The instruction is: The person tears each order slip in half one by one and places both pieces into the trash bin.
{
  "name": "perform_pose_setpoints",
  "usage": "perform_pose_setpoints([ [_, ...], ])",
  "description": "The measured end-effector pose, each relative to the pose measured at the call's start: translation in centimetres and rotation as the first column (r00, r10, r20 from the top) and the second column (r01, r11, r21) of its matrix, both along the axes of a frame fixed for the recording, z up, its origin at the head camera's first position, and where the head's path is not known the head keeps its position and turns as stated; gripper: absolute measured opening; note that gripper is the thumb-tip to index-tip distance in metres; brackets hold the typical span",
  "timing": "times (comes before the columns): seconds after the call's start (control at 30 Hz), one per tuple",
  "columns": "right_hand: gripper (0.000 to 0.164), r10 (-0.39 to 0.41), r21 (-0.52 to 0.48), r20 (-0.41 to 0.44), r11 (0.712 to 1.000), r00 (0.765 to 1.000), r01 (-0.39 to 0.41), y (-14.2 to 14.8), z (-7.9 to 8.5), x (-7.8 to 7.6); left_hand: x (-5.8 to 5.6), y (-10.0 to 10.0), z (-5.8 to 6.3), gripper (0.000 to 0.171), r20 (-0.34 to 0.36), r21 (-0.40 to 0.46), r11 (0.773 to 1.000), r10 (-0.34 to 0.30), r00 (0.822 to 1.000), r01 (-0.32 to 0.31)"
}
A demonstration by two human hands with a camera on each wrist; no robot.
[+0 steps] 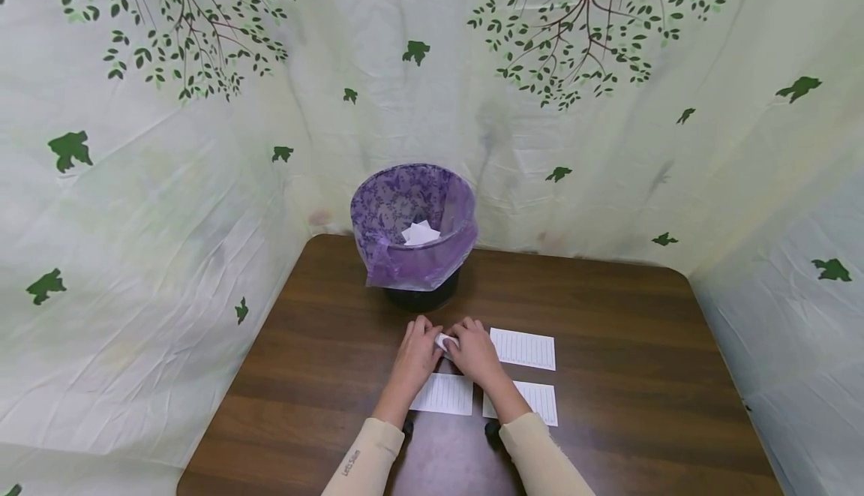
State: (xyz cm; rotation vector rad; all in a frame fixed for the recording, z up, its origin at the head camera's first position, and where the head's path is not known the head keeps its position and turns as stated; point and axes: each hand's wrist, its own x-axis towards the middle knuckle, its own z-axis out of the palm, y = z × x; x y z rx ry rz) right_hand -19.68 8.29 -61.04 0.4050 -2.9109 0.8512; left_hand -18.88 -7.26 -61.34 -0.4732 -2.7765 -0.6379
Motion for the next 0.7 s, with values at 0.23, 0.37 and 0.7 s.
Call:
perform_pose_setpoints([
  [0.23,0.012,0.001,-0.095,0.03,0.995,1.0,0.002,0.2,0.5,-0.1,0.2,0.2,0.1,0.033,0.014,0.044,0.999,-0.01,1.0,0.01],
  [0.37,0.007,-0.001,-0.096,0.036,0.995,0.999,0.004,0.6,0.6,0.0,0.3,0.5,0.6,0.033,0.049,0.101,0.995,-0.023,0.999,0.018],
  [0.7,0.005,-0.018,-0.032,-0.147,0.999,0.989,0.014,1.5,1.1,0.2,0.4,1.0,1.7,0.005,-0.139,0.152,0.986,-0.052,0.989,0.073],
])
